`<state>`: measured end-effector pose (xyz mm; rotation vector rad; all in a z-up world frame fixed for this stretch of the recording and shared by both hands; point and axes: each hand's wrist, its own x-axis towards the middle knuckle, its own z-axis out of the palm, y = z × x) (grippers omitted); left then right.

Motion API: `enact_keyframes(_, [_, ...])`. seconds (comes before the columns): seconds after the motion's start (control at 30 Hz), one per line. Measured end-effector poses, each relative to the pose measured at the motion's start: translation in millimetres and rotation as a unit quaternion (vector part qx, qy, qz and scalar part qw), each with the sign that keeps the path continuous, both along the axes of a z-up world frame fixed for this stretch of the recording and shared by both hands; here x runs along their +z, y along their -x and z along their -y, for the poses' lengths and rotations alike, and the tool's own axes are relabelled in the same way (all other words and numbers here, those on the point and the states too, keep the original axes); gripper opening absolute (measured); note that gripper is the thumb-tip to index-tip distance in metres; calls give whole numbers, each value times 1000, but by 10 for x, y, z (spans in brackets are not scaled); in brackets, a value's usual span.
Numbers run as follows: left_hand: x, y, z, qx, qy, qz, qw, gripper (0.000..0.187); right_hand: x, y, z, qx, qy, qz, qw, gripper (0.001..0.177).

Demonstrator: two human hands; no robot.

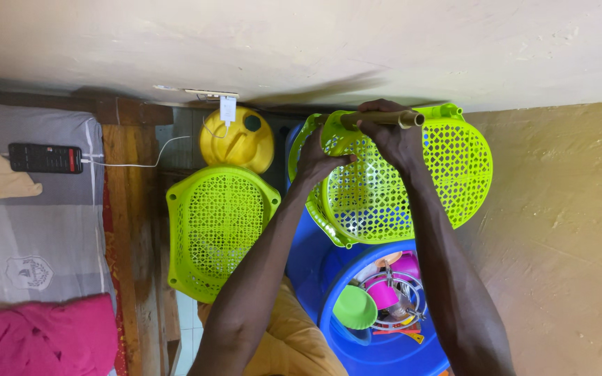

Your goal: The person assembles a green plastic basket by inserting cylindrical rods into the basket's holes. The person repeatedly inserts and removes the rods, adjusting their positions to fit the basket structure.

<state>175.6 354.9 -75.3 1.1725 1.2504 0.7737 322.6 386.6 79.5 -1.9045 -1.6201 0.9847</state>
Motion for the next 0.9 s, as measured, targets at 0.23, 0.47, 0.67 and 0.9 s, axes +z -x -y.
enact_keyframes(0.23, [46,6,-25,19,38,13,999,89,-5,46,-69,-6,19,-10,1000,28])
enact_keyframes(0.47, [24,-9,0,30,35,18,999,83,-47,42,-140,8,33,-2,999,28])
enact_keyframes(0.67, [19,-38,20,53,31,18,998,84,-101,22,-151,13,22,-20,999,27])
enact_keyframes(0.9, [58,-48,60,61,56,64,994,82,-25,160,-152,8,18,30,999,24])
